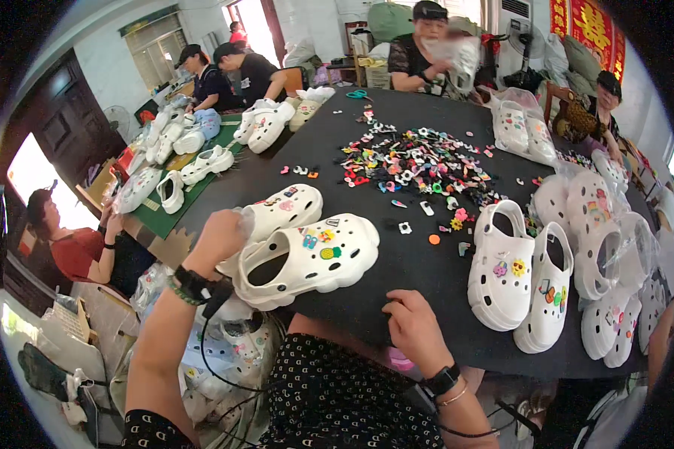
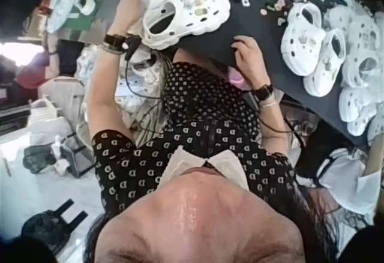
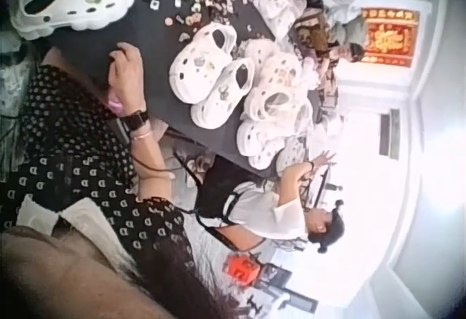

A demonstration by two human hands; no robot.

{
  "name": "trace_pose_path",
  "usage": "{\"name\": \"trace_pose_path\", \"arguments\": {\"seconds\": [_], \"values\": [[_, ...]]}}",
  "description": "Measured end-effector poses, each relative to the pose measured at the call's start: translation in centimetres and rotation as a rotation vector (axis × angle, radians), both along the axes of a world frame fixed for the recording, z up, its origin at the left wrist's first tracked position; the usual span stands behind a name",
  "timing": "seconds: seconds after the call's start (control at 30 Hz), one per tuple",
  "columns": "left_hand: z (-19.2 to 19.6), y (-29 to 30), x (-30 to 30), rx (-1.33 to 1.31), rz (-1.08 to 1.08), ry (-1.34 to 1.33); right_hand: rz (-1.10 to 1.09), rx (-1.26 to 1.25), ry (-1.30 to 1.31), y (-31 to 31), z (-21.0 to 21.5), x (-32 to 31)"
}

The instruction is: Decorating white clogs with colorful charms and packaging them in plastic bags.

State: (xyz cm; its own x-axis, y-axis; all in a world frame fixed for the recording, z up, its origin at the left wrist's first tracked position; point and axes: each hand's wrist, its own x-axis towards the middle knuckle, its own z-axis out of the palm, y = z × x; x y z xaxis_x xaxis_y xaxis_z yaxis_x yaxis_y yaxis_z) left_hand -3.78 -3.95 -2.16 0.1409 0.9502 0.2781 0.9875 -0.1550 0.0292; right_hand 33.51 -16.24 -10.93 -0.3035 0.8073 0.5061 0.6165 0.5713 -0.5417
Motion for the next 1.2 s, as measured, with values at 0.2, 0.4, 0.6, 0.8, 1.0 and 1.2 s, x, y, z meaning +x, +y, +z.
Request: {"name": "trace_pose_path", "arguments": {"seconds": [0.2, 0.4, 0.6, 0.8, 1.0, 1.2], "values": [[1.8, 0.2, -0.8, -0.439, -0.007, -0.129, -0.041, 0.067, -0.129, -0.3, 0.1, -0.6], [-0.2, 0.8, -1.5, -0.400, -0.216, -0.124, -0.067, 0.109, -0.175, -0.3, 0.2, -0.8], [-0.1, 2.0, -1.1, -0.397, -0.210, 0.050, -0.051, 0.118, -0.185, -0.3, 0.0, -0.6], [0.5, 0.0, 0.3, -0.052, -0.064, -0.222, -0.030, 0.128, -0.138, -0.5, -0.4, -0.5], [2.7, -5.0, 5.5, 0.443, -0.124, -0.253, -0.033, 0.114, -0.155, -0.5, -0.6, -0.2], [0.8, -6.8, 8.7, -0.501, 0.116, -0.964, -0.043, 0.130, -0.143, -0.3, -0.6, -0.4]]}}
